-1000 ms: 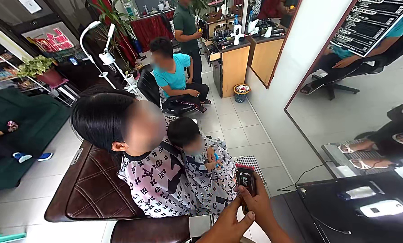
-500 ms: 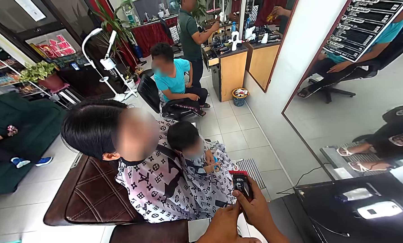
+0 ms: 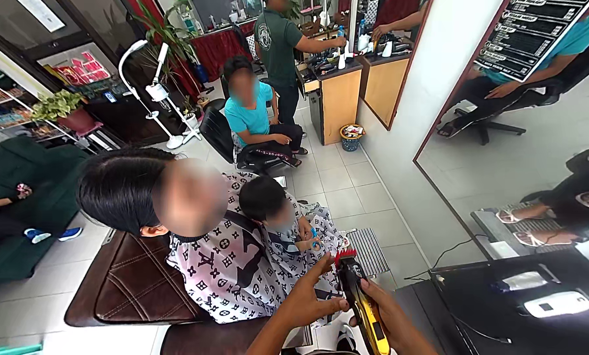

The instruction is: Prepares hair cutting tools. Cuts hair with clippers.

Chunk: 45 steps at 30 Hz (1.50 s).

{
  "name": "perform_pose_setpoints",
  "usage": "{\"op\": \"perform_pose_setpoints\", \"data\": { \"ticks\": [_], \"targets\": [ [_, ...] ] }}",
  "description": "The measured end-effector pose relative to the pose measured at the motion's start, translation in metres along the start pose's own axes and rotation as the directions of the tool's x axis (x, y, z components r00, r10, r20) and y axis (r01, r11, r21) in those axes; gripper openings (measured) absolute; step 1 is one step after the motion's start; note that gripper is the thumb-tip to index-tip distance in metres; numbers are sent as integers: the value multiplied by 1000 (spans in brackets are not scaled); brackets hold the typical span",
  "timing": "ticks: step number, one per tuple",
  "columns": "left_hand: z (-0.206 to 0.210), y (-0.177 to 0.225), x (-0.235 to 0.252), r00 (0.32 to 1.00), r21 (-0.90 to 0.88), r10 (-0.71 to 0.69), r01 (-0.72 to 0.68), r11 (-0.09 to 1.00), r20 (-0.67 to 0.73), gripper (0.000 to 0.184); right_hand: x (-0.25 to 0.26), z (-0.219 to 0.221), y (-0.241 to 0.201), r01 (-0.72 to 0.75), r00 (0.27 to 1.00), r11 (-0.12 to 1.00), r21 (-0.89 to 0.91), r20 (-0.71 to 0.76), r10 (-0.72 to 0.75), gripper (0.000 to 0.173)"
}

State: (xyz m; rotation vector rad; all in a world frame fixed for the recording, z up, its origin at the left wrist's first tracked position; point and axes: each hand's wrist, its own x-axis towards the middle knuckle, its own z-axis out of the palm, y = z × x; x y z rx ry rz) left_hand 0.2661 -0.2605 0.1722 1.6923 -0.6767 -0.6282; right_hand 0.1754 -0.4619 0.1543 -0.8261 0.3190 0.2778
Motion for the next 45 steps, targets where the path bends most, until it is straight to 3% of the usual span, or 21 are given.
{"op": "perform_pose_setpoints", "data": {
  "ticks": [4,9,30,39,45],
  "targets": [
    [1,-2,0,994,-78,95,-91,993,53,104,-3,-6,14,-134,973,985,108,205,110,62],
    [1,-8,-6,982,-116,186,-181,977,37,95,0,-11,22,-165,934,962,218,349,81,60],
    [-33,-2,-17,970,107,214,-226,968,118,88,9,4,21,-139,915,976,169,399,61,58],
    [-57,-11,-43,959,55,267,-273,960,100,88,5,41,39,-73,932,995,74,359,41,56],
    [-85,-22,-60,945,10,284,-290,957,160,86,4,73,67,-29,959,993,112,284,-4,60]
  ]
}}
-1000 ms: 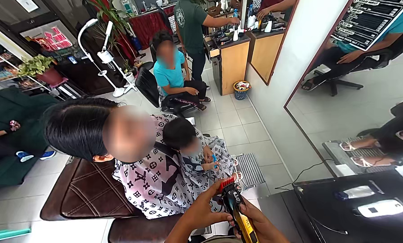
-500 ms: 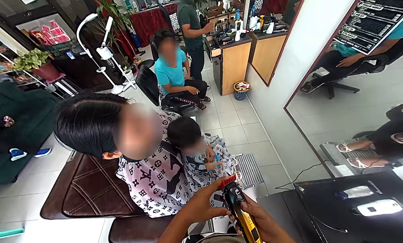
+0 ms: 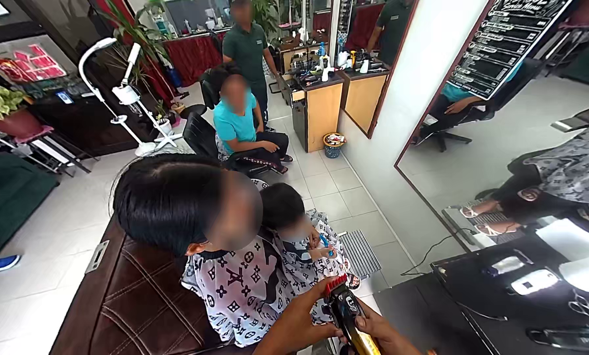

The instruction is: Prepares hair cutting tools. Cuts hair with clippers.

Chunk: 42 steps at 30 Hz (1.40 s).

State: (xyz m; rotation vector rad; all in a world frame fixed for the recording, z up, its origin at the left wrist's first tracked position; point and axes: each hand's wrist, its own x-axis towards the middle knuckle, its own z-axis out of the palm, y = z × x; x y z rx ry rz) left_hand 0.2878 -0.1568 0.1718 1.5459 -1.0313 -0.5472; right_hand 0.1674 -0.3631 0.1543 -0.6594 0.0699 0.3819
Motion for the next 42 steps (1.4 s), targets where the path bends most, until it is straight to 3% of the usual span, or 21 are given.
{"op": "perform_pose_setpoints", "data": {
  "ticks": [4,8,14,17,22,26,31,35,37,40,42],
  "targets": [
    [-19,-5,-15,1000,51,27,-28,998,12,84,6,18,18,40,997,998,-46,-57,-42,61],
    [-24,-20,-26,993,95,93,-86,992,-70,83,7,32,30,67,991,988,-141,-106,-83,56],
    [-17,-29,-26,982,22,128,-126,992,-137,80,2,49,43,79,972,989,-126,-212,-105,52],
    [-16,-22,-23,983,8,115,-115,993,-145,80,2,44,38,89,976,987,-134,-186,-113,48],
    [-12,-8,-16,987,26,47,-44,999,-153,81,14,36,10,54,983,962,-266,-154,-98,62],
    [-11,6,-6,973,142,7,27,989,-232,82,24,23,-9,36,997,965,-261,-52,-52,67],
    [-3,11,15,927,300,119,-6,954,-357,81,31,8,-28,53,997,976,-210,57,-42,58],
    [-2,14,37,945,365,144,-29,930,-293,82,35,-17,-47,87,987,970,-225,152,-54,56],
    [-18,12,55,952,489,166,-20,872,-257,73,40,-31,-58,102,990,957,-272,124,-70,61],
    [-61,9,89,919,611,204,49,790,-337,51,54,-43,-77,46,998,920,-389,-25,-60,79],
    [-94,6,112,893,676,223,115,728,-391,48,67,-45,-84,-6,994,875,-484,-102,-49,77]
  ]
}}
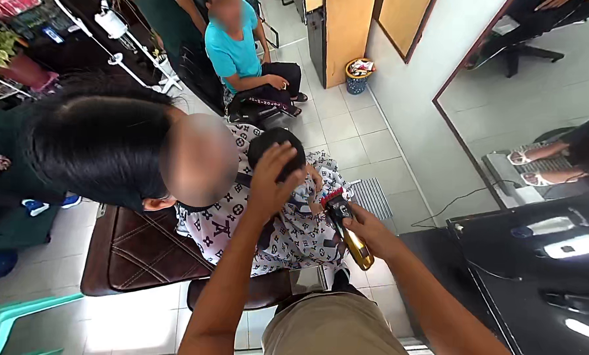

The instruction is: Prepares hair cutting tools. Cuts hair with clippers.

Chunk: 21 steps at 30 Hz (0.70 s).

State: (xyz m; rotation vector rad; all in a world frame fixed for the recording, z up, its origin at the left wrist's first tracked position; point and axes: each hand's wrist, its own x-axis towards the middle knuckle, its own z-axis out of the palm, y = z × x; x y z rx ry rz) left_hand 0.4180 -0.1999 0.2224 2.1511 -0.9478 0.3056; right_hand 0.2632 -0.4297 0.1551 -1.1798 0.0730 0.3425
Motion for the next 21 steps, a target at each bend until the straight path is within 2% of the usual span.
{"op": "perform_pose_setpoints", "data": {
  "ticks": [4,10,15,21],
  "targets": [
    [-5,-44,45,985,178,-155,138,974,82,60,23,2,5,12,1000,998,-67,-26,-13,57],
    [-2,-82,64,881,321,-418,338,885,223,77,48,12,19,-28,995,984,-177,-101,10,63],
    [-2,-103,59,904,255,-380,327,910,196,78,60,25,31,-78,985,968,-239,-171,38,65],
    [-4,-121,59,960,29,-246,244,969,135,59,71,50,39,-55,966,963,-262,-259,-15,62]
  ]
}}
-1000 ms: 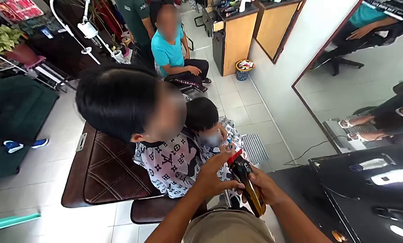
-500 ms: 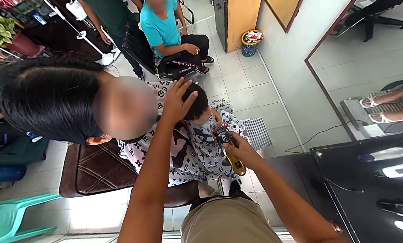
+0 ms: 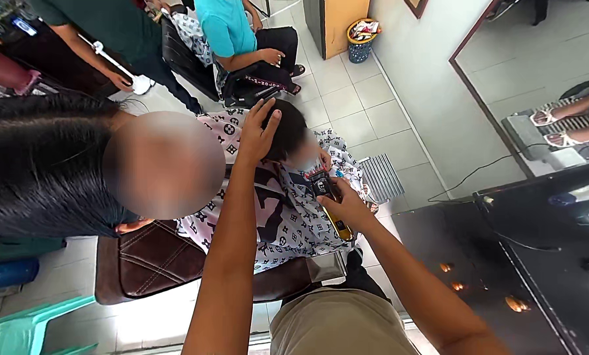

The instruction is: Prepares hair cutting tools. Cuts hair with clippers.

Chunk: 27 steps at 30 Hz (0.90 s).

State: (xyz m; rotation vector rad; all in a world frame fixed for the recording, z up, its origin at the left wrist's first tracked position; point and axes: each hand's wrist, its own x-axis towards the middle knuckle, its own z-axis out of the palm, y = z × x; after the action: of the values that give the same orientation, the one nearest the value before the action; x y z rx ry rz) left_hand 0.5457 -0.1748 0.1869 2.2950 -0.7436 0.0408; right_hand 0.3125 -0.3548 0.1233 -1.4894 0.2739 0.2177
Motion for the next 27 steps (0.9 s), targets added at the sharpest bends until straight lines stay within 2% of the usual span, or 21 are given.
{"op": "perform_pose_setpoints", "data": {
  "ticks": [3,9,12,17,22,27],
  "targets": [
    [-3,-10,5,1000,-23,6,-6,1000,-10,57,2,17,1,1,999,1000,10,-53,0,65],
    [-5,-33,11,993,-16,-43,41,999,-111,74,9,53,7,32,988,998,-61,-149,-41,69],
    [-5,-32,13,993,-44,-110,107,993,-54,77,17,68,10,63,980,998,-7,-186,-63,68],
    [4,-27,18,993,-86,-105,100,991,-62,75,28,79,5,56,978,998,-9,-200,-57,67],
    [9,-12,22,995,-48,-99,99,994,1,76,36,91,7,54,966,998,11,-254,-50,69],
    [20,6,25,998,38,-34,32,999,52,81,40,109,9,73,945,996,43,-323,-55,70]
  ]
}}
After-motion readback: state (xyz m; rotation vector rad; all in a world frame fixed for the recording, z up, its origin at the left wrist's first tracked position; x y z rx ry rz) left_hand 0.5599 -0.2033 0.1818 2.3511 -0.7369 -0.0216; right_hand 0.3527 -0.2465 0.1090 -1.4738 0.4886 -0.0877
